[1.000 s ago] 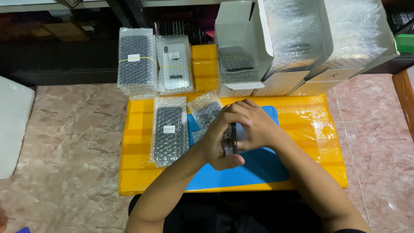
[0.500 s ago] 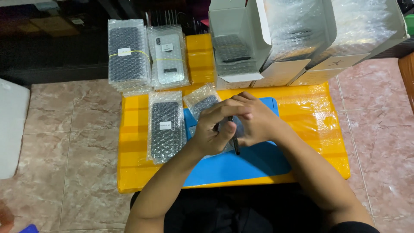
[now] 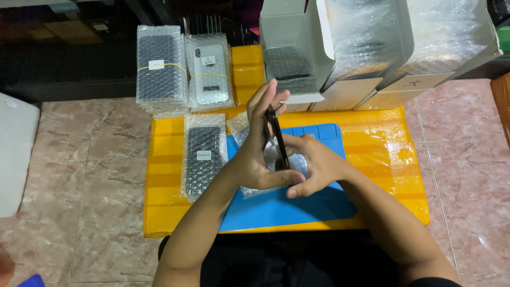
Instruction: Unpacking a black electronic component from bubble wrap, performing a detailed visual inspection of its surfaces and edges, and then re-wrapping it for storage.
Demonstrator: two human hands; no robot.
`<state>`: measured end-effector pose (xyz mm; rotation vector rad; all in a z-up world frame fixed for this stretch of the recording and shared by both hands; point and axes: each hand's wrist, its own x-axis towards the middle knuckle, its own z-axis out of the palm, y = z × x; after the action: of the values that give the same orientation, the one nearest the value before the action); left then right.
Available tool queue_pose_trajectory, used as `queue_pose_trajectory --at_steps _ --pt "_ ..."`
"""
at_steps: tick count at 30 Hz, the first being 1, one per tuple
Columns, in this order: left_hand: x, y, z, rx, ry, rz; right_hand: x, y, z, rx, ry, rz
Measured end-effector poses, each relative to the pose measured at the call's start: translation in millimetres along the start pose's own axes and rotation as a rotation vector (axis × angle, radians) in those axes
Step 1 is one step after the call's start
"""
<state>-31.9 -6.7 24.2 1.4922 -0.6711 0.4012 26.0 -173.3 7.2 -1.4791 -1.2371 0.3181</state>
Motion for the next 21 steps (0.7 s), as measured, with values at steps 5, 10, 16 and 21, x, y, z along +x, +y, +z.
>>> queue_pose_trajectory --at_steps 5,10,16,21 --pt "0 -11 -2 -0.030 0.082 -0.029 -1 -1 -6 0.069 -0.028 0.012" --pt "0 -35 -13 -0.113 0.294 0.009 -13 21 -1 0.075 -0.076 0.056" --pt "-1 -36 -9 -0.165 0.429 -0.094 -15 31 -1 0.197 -0.056 0.037" --pt "5 -28 -11 -0.264 0.471 -0.105 -13 25 6 0.263 0.007 -0.037"
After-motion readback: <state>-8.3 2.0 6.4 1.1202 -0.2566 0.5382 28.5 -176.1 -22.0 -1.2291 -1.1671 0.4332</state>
